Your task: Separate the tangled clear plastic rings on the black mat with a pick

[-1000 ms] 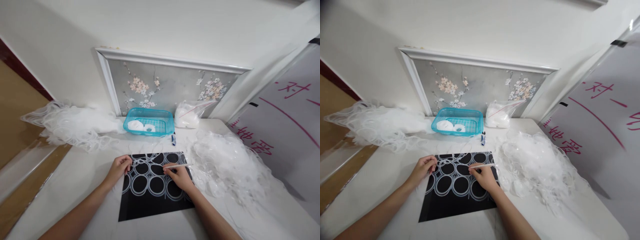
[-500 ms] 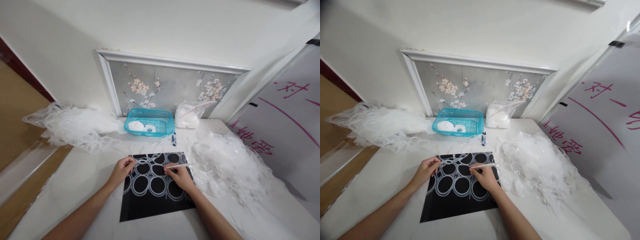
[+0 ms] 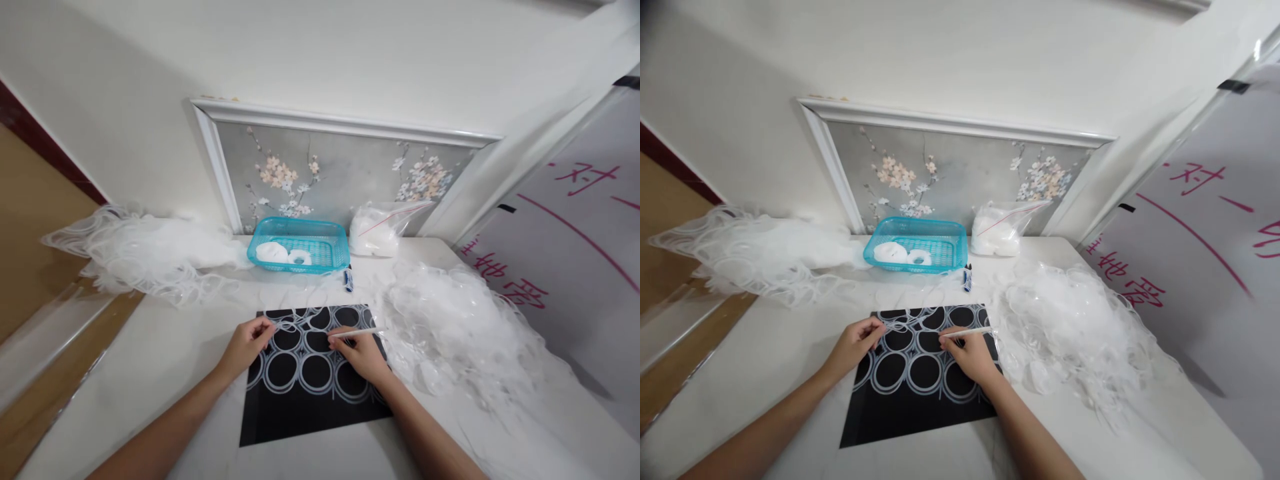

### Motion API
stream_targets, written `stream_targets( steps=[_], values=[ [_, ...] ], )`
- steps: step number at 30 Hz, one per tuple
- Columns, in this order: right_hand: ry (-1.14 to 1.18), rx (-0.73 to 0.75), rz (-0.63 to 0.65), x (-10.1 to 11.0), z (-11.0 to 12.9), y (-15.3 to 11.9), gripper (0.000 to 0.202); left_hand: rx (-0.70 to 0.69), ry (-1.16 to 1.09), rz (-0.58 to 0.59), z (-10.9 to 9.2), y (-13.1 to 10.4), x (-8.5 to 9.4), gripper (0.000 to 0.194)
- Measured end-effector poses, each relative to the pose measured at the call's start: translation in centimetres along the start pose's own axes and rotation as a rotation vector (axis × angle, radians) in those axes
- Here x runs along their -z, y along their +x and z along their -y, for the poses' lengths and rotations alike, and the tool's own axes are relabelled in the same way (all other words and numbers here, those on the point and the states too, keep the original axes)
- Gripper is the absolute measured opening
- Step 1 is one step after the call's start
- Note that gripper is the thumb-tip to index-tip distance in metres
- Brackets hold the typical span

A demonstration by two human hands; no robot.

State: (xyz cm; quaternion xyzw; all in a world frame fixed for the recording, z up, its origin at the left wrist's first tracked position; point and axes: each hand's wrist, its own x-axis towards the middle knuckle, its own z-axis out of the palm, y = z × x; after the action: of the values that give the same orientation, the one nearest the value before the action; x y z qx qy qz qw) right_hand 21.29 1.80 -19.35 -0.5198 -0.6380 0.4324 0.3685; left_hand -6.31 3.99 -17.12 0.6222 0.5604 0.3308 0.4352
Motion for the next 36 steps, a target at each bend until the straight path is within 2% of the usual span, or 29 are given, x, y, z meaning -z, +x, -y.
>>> stream_targets(
  steps=[21, 36],
  values=[
    [0.015, -0.030, 0.011, 0.03, -0.19, -0.04, 0.031, 0.006, 0.047, 0.032, -0.08, 0.05, -0.05, 0.032],
    [0.023, -0.035, 0.019, 0.08, -0.23, -0.06, 0.027, -0.013, 0.105, 0.056, 0.72, 0.13, -0.14, 0.031]
  ],
)
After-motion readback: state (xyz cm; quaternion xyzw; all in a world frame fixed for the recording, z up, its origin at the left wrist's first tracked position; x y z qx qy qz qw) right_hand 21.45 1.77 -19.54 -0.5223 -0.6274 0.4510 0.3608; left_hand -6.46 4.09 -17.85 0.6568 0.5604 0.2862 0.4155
